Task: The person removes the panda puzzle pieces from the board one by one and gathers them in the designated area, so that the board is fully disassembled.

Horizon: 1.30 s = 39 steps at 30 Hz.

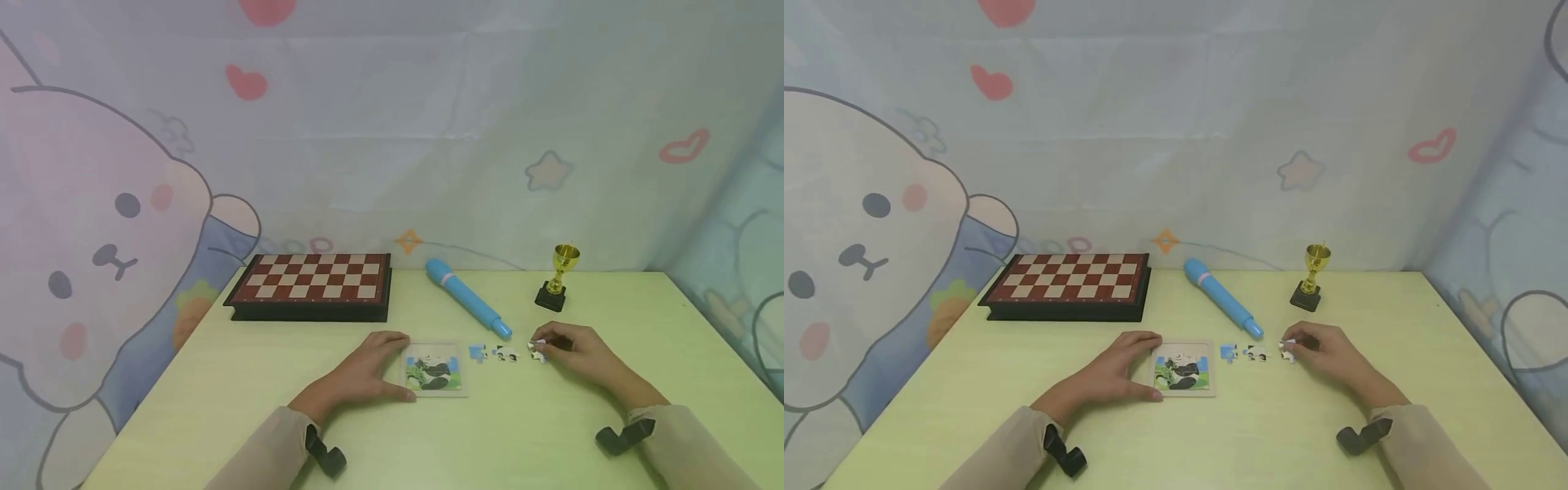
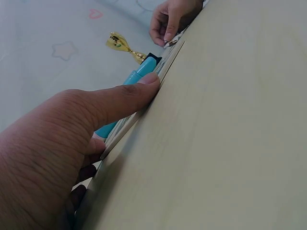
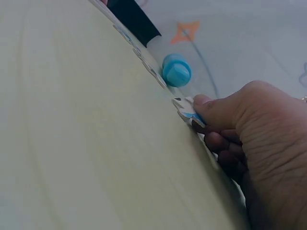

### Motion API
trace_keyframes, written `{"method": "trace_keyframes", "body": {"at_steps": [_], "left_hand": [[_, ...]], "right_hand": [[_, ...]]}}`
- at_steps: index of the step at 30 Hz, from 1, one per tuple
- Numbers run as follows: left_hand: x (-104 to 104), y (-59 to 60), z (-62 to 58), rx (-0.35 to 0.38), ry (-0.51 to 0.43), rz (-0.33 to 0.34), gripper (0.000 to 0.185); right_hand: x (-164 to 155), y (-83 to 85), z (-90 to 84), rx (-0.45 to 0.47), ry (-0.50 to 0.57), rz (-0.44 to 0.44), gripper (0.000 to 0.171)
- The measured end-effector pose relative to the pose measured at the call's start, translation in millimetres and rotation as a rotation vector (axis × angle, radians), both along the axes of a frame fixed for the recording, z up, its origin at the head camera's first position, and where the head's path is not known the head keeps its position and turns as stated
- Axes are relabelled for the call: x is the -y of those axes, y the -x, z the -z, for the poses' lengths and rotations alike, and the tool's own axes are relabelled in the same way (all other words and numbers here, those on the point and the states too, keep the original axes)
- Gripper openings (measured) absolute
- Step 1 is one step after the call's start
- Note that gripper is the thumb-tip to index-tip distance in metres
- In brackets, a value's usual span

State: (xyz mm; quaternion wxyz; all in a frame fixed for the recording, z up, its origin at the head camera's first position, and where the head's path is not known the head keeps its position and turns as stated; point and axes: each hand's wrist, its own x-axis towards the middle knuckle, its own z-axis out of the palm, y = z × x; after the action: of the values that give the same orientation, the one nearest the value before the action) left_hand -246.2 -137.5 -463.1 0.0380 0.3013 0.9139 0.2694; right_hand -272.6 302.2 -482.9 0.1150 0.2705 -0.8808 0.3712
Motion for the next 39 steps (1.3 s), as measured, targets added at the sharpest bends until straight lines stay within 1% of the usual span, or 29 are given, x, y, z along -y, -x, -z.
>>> {"method": "trace_keyframes", "body": {"at_steps": [4, 10, 16, 23, 28, 39], "left_hand": [[0.9, 0.3, 0.5, 0.004, -0.001, -0.003, 0.105], [1.4, 0.0, 2.5, 0.017, 0.005, -0.012, 0.106], [0.9, 0.3, 1.5, 0.018, -0.004, -0.008, 0.106], [0.7, 0.5, 1.4, 0.012, -0.001, -0.008, 0.106], [1.4, 0.5, 1.6, 0.015, -0.004, -0.008, 0.106], [0.8, -0.3, -1.7, 0.023, -0.013, -0.009, 0.106]], "right_hand": [[4.3, 3.3, 3.9, -0.028, -0.051, -0.039, 0.016], [12.9, 1.4, 5.0, -0.098, -0.084, -0.082, 0.016], [18.3, -1.1, 3.2, -0.137, -0.109, -0.087, 0.017], [19.4, -0.3, 2.4, -0.216, -0.166, -0.086, 0.021], [19.1, 0.6, 2.1, -0.2, -0.18, -0.074, 0.022], [17.4, 1.2, 3.5, -0.152, -0.133, -0.073, 0.021]]}}
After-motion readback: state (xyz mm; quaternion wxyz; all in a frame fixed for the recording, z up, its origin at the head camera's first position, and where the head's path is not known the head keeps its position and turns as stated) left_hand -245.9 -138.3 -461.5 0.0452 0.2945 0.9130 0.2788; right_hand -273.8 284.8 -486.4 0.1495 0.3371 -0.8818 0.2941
